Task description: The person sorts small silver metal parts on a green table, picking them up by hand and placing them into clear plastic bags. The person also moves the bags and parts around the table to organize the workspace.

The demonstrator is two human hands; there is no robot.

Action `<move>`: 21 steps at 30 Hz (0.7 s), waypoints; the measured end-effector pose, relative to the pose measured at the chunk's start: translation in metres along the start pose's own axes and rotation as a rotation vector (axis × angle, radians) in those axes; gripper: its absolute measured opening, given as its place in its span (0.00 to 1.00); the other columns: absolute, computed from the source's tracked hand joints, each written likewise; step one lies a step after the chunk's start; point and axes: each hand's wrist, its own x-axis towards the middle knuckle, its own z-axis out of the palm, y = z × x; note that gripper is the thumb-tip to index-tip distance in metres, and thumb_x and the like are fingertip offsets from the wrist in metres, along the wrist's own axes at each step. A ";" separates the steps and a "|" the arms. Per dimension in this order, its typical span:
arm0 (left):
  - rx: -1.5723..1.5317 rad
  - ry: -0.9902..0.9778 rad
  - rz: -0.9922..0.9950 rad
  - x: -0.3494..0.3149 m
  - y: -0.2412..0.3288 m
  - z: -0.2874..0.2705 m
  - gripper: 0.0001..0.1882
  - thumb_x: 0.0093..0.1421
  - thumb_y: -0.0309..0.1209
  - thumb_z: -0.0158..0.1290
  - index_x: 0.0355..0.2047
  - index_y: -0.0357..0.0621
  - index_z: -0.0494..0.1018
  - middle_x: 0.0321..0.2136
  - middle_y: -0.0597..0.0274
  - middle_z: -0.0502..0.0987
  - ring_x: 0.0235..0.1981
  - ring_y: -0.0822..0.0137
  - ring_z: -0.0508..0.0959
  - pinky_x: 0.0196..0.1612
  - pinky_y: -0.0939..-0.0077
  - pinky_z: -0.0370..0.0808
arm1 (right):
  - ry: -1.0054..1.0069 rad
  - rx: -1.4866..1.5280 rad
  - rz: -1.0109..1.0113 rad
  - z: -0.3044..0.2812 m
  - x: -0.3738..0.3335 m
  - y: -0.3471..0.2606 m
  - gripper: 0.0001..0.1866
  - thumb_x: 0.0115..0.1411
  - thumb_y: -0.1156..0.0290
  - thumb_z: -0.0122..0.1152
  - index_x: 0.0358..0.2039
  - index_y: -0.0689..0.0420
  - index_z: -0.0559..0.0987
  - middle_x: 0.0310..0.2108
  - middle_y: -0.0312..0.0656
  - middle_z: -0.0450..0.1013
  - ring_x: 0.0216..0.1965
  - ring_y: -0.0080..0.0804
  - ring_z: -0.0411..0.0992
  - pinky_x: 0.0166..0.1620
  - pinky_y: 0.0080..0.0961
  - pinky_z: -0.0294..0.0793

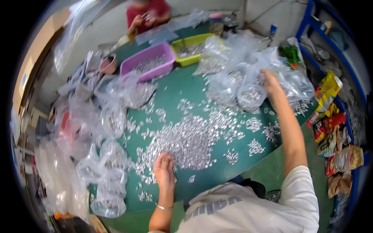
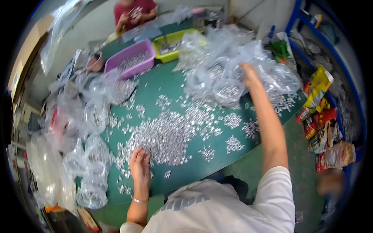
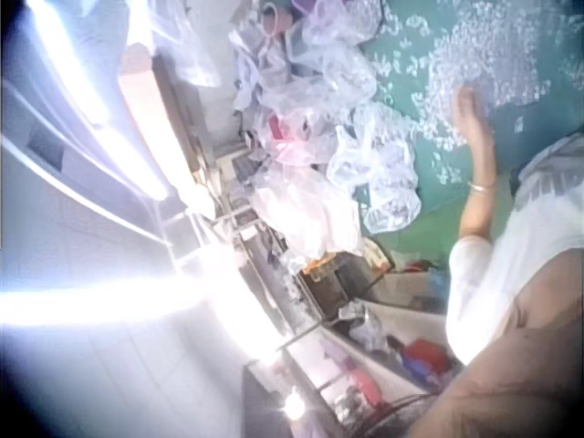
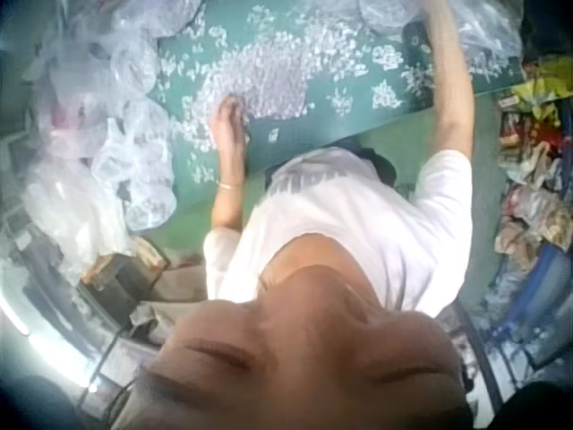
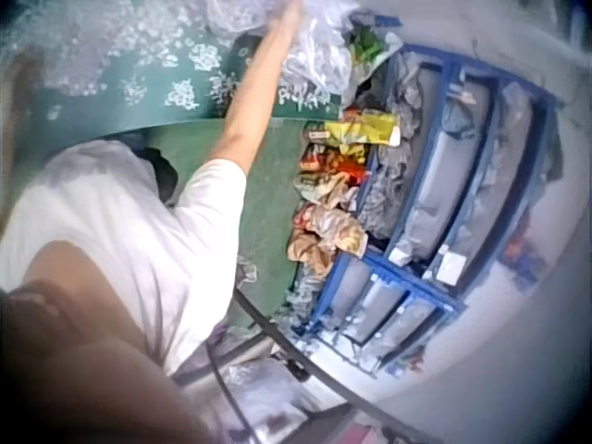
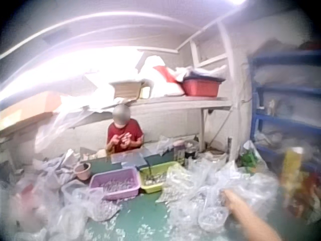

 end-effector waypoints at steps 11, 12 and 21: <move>0.795 -0.222 0.231 0.062 0.034 -0.016 0.15 0.63 0.25 0.46 0.49 0.34 0.70 0.46 0.49 0.75 0.49 0.59 0.74 0.52 0.67 0.71 | -0.082 -1.006 -1.227 0.090 -0.195 -0.010 0.29 0.57 0.71 0.58 0.58 0.63 0.63 0.56 0.55 0.63 0.60 0.50 0.59 0.63 0.36 0.54; 0.962 -0.236 0.364 0.074 0.034 -0.013 0.15 0.62 0.25 0.47 0.49 0.34 0.70 0.47 0.47 0.73 0.51 0.56 0.73 0.53 0.65 0.69 | -0.201 -0.883 -1.193 0.112 -0.217 0.005 0.28 0.58 0.72 0.57 0.58 0.63 0.63 0.57 0.54 0.63 0.60 0.49 0.59 0.63 0.37 0.53; 1.486 -0.375 0.638 0.099 0.007 0.004 0.18 0.59 0.26 0.48 0.50 0.36 0.68 0.55 0.45 0.66 0.56 0.45 0.66 0.59 0.56 0.62 | -0.940 -0.745 -0.790 0.239 -0.209 0.095 0.23 0.59 0.70 0.56 0.54 0.61 0.67 0.54 0.52 0.66 0.57 0.48 0.61 0.60 0.37 0.59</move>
